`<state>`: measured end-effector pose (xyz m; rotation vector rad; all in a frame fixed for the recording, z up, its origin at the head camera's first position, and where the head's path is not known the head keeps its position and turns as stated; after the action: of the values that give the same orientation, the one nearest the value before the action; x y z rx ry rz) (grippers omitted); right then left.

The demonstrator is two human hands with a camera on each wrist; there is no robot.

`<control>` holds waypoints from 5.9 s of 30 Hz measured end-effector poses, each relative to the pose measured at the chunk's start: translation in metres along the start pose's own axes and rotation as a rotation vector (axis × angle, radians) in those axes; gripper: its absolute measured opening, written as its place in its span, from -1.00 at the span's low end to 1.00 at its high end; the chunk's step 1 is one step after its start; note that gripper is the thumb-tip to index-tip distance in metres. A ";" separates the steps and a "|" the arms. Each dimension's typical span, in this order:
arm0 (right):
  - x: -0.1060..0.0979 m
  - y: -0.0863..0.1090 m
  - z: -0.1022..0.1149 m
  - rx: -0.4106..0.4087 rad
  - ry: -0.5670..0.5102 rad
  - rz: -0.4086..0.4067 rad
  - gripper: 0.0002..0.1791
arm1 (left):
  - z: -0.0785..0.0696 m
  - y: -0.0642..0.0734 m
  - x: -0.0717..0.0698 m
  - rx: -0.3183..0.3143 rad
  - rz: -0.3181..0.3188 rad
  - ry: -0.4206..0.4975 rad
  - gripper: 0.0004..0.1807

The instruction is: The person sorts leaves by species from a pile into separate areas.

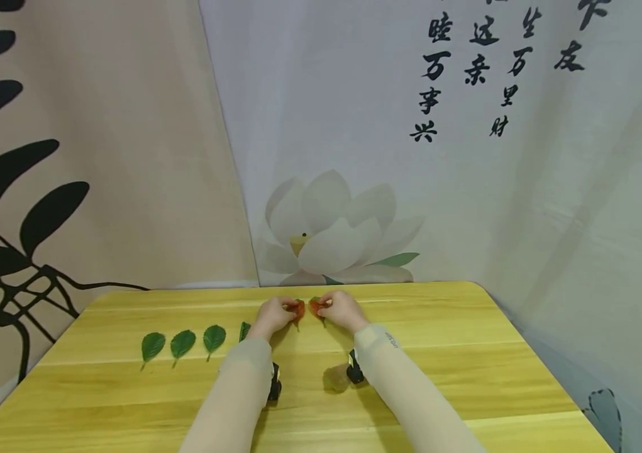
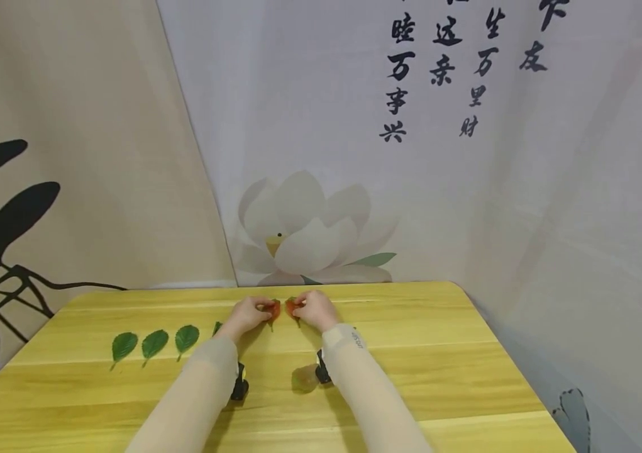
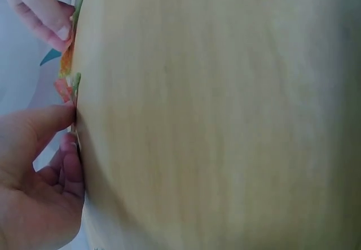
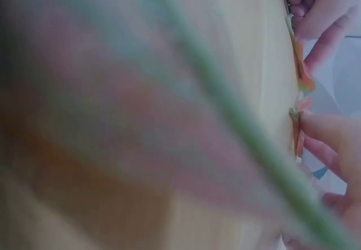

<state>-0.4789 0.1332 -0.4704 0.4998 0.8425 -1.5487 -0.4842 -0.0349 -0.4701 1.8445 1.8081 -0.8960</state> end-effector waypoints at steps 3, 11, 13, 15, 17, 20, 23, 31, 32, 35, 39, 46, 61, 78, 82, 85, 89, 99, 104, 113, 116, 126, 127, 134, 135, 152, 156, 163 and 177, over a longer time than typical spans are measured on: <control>-0.001 0.000 -0.001 0.004 -0.015 0.001 -0.73 | -0.001 -0.001 0.001 0.013 -0.017 -0.017 -0.68; -0.007 -0.002 -0.002 0.011 -0.083 -0.025 -0.69 | -0.002 -0.002 0.002 0.029 -0.040 -0.034 -0.66; -0.009 -0.003 0.000 0.004 -0.098 -0.027 -0.70 | -0.001 -0.002 0.002 0.020 -0.031 -0.031 -0.64; -0.012 -0.003 0.002 -0.012 -0.102 -0.031 -0.70 | -0.001 -0.002 0.001 0.013 -0.026 -0.028 -0.62; -0.016 -0.003 0.004 -0.022 -0.109 -0.033 -0.70 | -0.001 -0.002 0.000 0.005 -0.020 -0.020 -0.61; -0.023 -0.002 0.007 -0.037 -0.105 -0.039 -0.71 | 0.000 -0.002 -0.002 -0.004 -0.020 -0.006 -0.58; -0.029 -0.001 0.008 -0.043 -0.111 -0.045 -0.73 | -0.001 -0.003 -0.005 0.002 -0.024 0.006 -0.57; -0.049 0.002 0.005 -0.076 -0.126 -0.054 -0.73 | -0.015 -0.001 -0.022 0.038 -0.019 0.025 -0.57; -0.053 0.004 0.006 -0.082 -0.128 -0.058 -0.74 | -0.018 -0.001 -0.024 0.044 -0.009 0.038 -0.57; -0.068 0.010 0.007 -0.089 -0.135 -0.060 -0.77 | -0.032 -0.002 -0.027 0.105 0.016 0.038 -0.58; -0.086 0.023 0.008 -0.125 -0.132 -0.031 -0.80 | -0.053 0.003 -0.027 0.225 0.079 -0.030 -0.60; -0.108 0.060 0.010 -0.241 -0.138 0.079 -0.77 | -0.079 0.039 -0.017 0.469 0.338 0.001 -0.65; -0.102 0.087 -0.056 0.260 -0.372 0.016 -0.59 | -0.082 0.097 0.004 0.655 0.589 -0.023 -0.50; -0.080 0.095 -0.082 0.451 -0.566 -0.082 -0.45 | -0.087 0.109 0.038 0.767 0.519 -0.068 -0.57; -0.078 0.095 -0.079 0.420 -0.474 -0.091 -0.47 | -0.090 0.110 0.040 0.758 0.526 -0.017 -0.72; -0.077 0.095 -0.076 0.386 -0.424 -0.098 -0.49 | -0.091 0.109 0.039 0.762 0.511 0.022 -0.85; -0.076 0.097 -0.077 0.390 -0.427 -0.116 -0.55 | -0.091 0.108 0.040 0.722 0.500 0.080 -0.95; -0.073 0.098 -0.085 0.409 -0.500 -0.127 -0.62 | -0.084 0.100 0.041 0.445 0.533 0.295 -0.91; -0.075 0.099 -0.089 0.429 -0.543 -0.119 -0.62 | -0.084 0.097 0.039 0.333 0.528 0.428 -0.83; -0.077 0.098 -0.093 0.426 -0.562 -0.116 -0.66 | -0.083 0.085 0.029 0.193 0.448 0.576 -0.83; -0.077 0.099 -0.094 0.420 -0.575 -0.103 -0.66 | -0.083 0.083 0.029 0.186 0.446 0.587 -0.80; -0.075 0.100 -0.096 0.425 -0.581 -0.076 -0.68 | -0.083 0.080 0.030 0.184 0.428 0.589 -0.78; -0.075 0.100 -0.096 0.426 -0.583 -0.073 -0.67 | -0.084 0.079 0.030 0.182 0.424 0.590 -0.77; -0.075 0.099 -0.096 0.408 -0.584 -0.074 -0.67 | -0.092 0.069 0.033 0.166 0.400 0.589 -0.78; -0.075 0.099 -0.097 0.408 -0.583 -0.074 -0.67 | -0.094 0.067 0.034 0.170 0.395 0.589 -0.77; -0.075 0.101 -0.099 0.410 -0.578 -0.083 -0.67 | -0.100 0.015 0.046 0.080 0.258 0.529 -0.81; -0.073 0.101 -0.096 0.401 -0.586 -0.070 -0.65 | -0.092 -0.003 0.050 0.000 0.186 0.482 -0.84; -0.075 0.102 -0.097 0.396 -0.587 -0.066 -0.65 | -0.098 -0.018 0.069 -0.045 0.180 0.416 -0.87; -0.075 0.098 -0.098 0.388 -0.600 -0.059 -0.65 | -0.106 -0.036 0.093 -0.019 0.142 0.092 -0.86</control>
<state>-0.3861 0.2573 -0.5005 0.2554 0.0966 -1.7914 -0.5067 0.1075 -0.4533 2.0040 1.7061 -0.7512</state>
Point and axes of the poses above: each hand's wrist, its own y-axis away from the middle knuckle, its own x-axis out of the palm, z = x × y, the point moved 7 cm from there along -y, towards the middle knuckle, and after that the axes turned 12 degrees about -z, right-handed, at the moved point
